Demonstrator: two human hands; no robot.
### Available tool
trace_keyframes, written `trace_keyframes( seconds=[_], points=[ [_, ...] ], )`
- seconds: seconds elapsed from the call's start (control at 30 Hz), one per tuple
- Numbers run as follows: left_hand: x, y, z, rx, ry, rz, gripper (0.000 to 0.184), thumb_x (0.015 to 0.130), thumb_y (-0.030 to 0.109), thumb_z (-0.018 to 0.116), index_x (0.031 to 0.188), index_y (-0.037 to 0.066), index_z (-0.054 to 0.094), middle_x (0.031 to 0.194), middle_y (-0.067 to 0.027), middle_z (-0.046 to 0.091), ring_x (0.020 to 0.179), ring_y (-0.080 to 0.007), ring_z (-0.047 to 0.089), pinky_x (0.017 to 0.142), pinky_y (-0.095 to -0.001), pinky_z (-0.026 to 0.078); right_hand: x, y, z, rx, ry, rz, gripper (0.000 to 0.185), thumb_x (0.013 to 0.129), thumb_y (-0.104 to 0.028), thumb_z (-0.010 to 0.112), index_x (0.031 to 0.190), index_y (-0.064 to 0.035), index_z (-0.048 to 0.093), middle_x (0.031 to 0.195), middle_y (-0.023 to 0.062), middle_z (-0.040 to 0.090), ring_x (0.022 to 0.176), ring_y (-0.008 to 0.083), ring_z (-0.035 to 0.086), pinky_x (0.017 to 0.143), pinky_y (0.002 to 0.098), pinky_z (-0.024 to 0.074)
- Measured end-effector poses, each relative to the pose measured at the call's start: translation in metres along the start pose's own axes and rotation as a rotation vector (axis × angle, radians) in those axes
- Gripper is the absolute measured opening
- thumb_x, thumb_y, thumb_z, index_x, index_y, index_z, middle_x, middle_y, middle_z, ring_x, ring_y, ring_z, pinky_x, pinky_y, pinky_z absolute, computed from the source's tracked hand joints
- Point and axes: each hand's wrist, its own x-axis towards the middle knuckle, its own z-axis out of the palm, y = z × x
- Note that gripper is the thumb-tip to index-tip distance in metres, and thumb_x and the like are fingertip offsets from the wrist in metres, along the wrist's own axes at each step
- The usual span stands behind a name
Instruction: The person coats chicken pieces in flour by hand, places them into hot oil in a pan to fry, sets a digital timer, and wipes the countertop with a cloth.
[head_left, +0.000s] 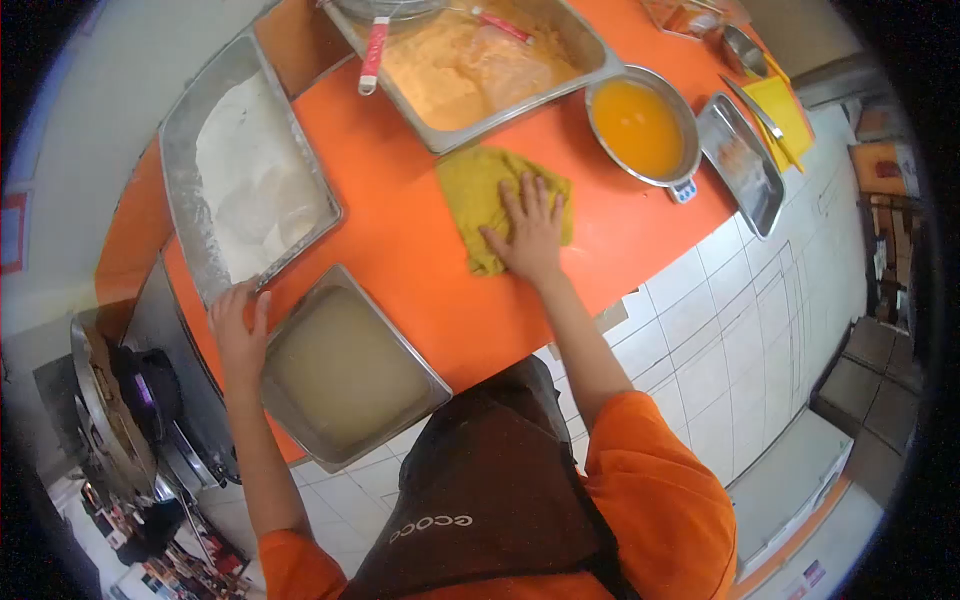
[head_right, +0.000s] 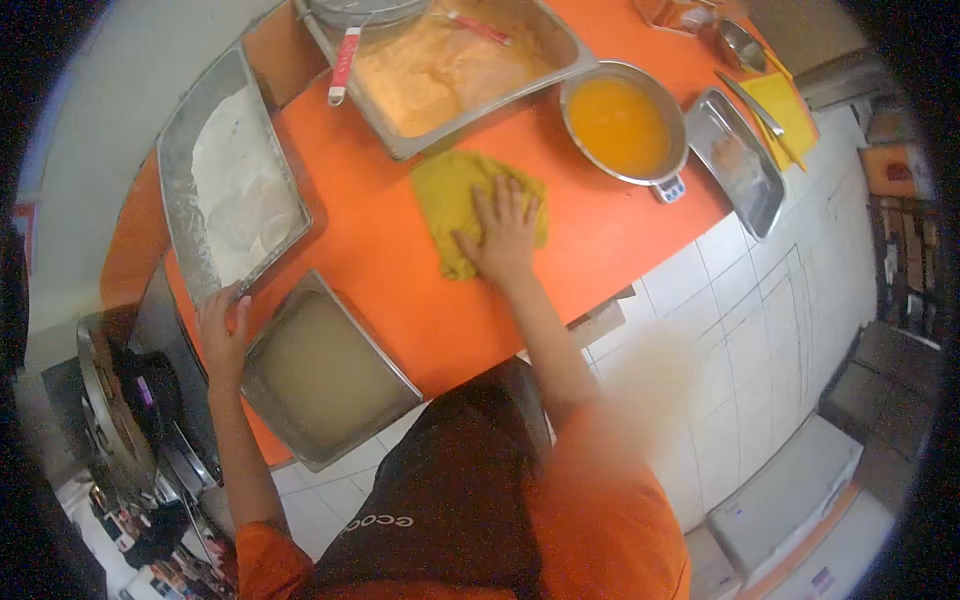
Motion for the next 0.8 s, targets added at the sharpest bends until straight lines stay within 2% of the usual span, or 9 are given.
trace_keyframes(
  seconds=[0.1, 0.27, 0.37, 0.4, 0.47, 0.6, 0.7, 0.8],
  points=[
    [0.014, 0.001, 0.005, 0.006, -0.036, 0.053, 0.027, 0.092, 0.023, 0.064, 0.112, 0.004, 0.065, 0.106, -0.0139, 0.064, 0.103, -0.0330, 0.057, 0.091, -0.0416, 0.042, -0.009, 0.064, -0.009, -0.126, 0.103, 0.107, 0.081, 0.084, -0.060, 0.058, 0.149, -0.0165, 0.038, 0.157, 0.0190, 0.027, 0.147, 0.0368, 0.017, 0.117, 0.0605, 0.0081],
    [0.019, -0.006, 0.019, -0.187, -0.006, -0.025, 0.020, 0.089, 0.018, 0.066, 0.100, 0.001, 0.062, 0.092, -0.0153, 0.062, 0.091, -0.0339, 0.057, 0.080, -0.0422, 0.044, -0.037, 0.141, -0.032, -0.293, 0.226, 0.311, 0.081, 0.086, -0.063, 0.054, 0.147, -0.0110, 0.041, 0.153, 0.0221, 0.033, 0.144, 0.0395, 0.025, 0.114, 0.0621, 0.0169],
    [0.015, -0.011, 0.019, -0.175, 0.005, 0.018, 0.019, 0.088, 0.017, 0.066, 0.096, 0.001, 0.060, 0.090, -0.0159, 0.060, 0.088, -0.0343, 0.057, 0.078, -0.0428, 0.044, -0.051, 0.146, -0.034, -0.324, 0.302, 0.452, 0.080, 0.088, -0.060, 0.054, 0.144, -0.0045, 0.043, 0.150, 0.0247, 0.036, 0.140, 0.0422, 0.031, 0.111, 0.0615, 0.0235],
    [0.014, -0.012, 0.020, -0.182, 0.007, 0.035, 0.019, 0.088, 0.017, 0.066, 0.096, 0.001, 0.059, 0.090, -0.0158, 0.060, 0.087, -0.0343, 0.057, 0.077, -0.0430, 0.044, -0.057, 0.136, -0.034, -0.336, 0.303, 0.482, 0.074, 0.091, -0.053, 0.053, 0.142, -0.0005, 0.044, 0.148, 0.0263, 0.038, 0.139, 0.0433, 0.033, 0.110, 0.0611, 0.0257],
    [0.009, -0.016, 0.019, -0.202, -0.010, 0.049, 0.020, 0.088, 0.018, 0.066, 0.095, 0.001, 0.059, 0.089, -0.0154, 0.060, 0.087, -0.0341, 0.057, 0.077, -0.0431, 0.044, -0.075, 0.110, -0.029, -0.311, 0.295, 0.478, 0.067, 0.093, -0.045, 0.053, 0.142, -0.0003, 0.044, 0.148, 0.0267, 0.037, 0.139, 0.0434, 0.032, 0.111, 0.0617, 0.0245],
    [-0.002, -0.014, 0.009, -0.234, -0.051, 0.036, 0.020, 0.087, 0.019, 0.067, 0.094, 0.002, 0.059, 0.087, -0.0140, 0.060, 0.087, -0.0333, 0.057, 0.077, -0.0423, 0.045, -0.105, 0.044, -0.009, -0.182, 0.246, 0.342, 0.059, 0.094, -0.034, 0.052, 0.142, -0.0004, 0.043, 0.149, 0.0273, 0.036, 0.140, 0.0436, 0.031, 0.112, 0.0621, 0.0231],
    [-0.012, -0.007, 0.002, -0.217, -0.090, 0.006, 0.020, 0.086, 0.017, 0.068, 0.093, 0.001, 0.058, 0.087, -0.0143, 0.059, 0.085, -0.0320, 0.058, 0.077, -0.0402, 0.045, -0.118, -0.005, -0.002, -0.093, 0.115, 0.147, 0.059, 0.091, -0.027, 0.056, 0.142, -0.0012, 0.043, 0.149, 0.0260, 0.036, 0.140, 0.0439, 0.030, 0.112, 0.0625, 0.0227],
    [-0.023, -0.003, 0.003, -0.225, -0.092, -0.010, 0.020, 0.086, 0.017, 0.068, 0.092, 0.001, 0.058, 0.087, -0.0142, 0.059, 0.084, -0.0309, 0.059, 0.076, -0.0388, 0.045, -0.137, -0.048, -0.008, 0.101, 0.002, -0.110, 0.053, 0.087, -0.020, 0.060, 0.137, -0.0050, 0.050, 0.147, 0.0226, 0.039, 0.140, 0.0415, 0.031, 0.114, 0.0615, 0.0222]
  ],
)
